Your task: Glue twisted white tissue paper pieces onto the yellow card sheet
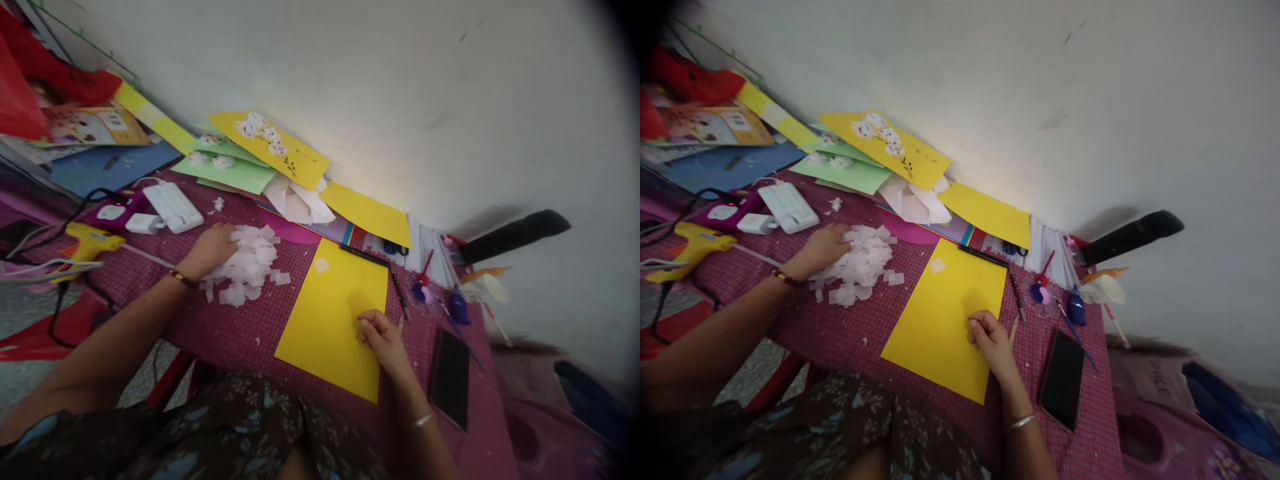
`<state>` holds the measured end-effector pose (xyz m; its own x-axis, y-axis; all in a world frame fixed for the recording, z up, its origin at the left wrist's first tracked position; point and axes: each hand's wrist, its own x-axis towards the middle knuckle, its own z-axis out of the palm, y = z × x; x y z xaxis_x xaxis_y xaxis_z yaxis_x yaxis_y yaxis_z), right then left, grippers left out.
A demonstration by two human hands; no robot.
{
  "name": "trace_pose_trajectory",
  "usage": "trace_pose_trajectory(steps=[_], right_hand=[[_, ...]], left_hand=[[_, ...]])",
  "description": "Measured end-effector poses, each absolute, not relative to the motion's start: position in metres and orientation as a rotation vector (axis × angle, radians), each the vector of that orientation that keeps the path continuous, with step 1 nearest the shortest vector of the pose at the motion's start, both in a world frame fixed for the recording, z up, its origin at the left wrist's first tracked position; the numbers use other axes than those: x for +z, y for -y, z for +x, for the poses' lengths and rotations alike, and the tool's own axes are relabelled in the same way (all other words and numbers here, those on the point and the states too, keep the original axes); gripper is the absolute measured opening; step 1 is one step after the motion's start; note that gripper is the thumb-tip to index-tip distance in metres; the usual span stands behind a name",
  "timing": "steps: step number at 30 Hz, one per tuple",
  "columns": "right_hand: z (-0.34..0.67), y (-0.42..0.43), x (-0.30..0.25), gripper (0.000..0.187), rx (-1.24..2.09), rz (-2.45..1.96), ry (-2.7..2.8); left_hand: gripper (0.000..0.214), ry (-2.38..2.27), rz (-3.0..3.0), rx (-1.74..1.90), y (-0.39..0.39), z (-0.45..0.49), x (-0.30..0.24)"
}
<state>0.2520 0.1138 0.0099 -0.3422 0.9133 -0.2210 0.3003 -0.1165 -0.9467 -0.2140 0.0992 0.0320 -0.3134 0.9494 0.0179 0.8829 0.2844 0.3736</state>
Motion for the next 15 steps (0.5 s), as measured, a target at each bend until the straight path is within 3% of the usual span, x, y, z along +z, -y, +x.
trace_pose_trajectory(steps=[6,15], right_hand=[[0.251,-0.112,0.016,0.04,1.474,-1.383,1.611],[0.249,-0.112,0.02,0.037,1.457,-1.387,1.631]], left_hand=[[0.01,-2.215,1.858,0.393,-0.106,-0.176,0.038],[0.025,-2.037,2.024,0.413,-0.105,-0.134,0.049]])
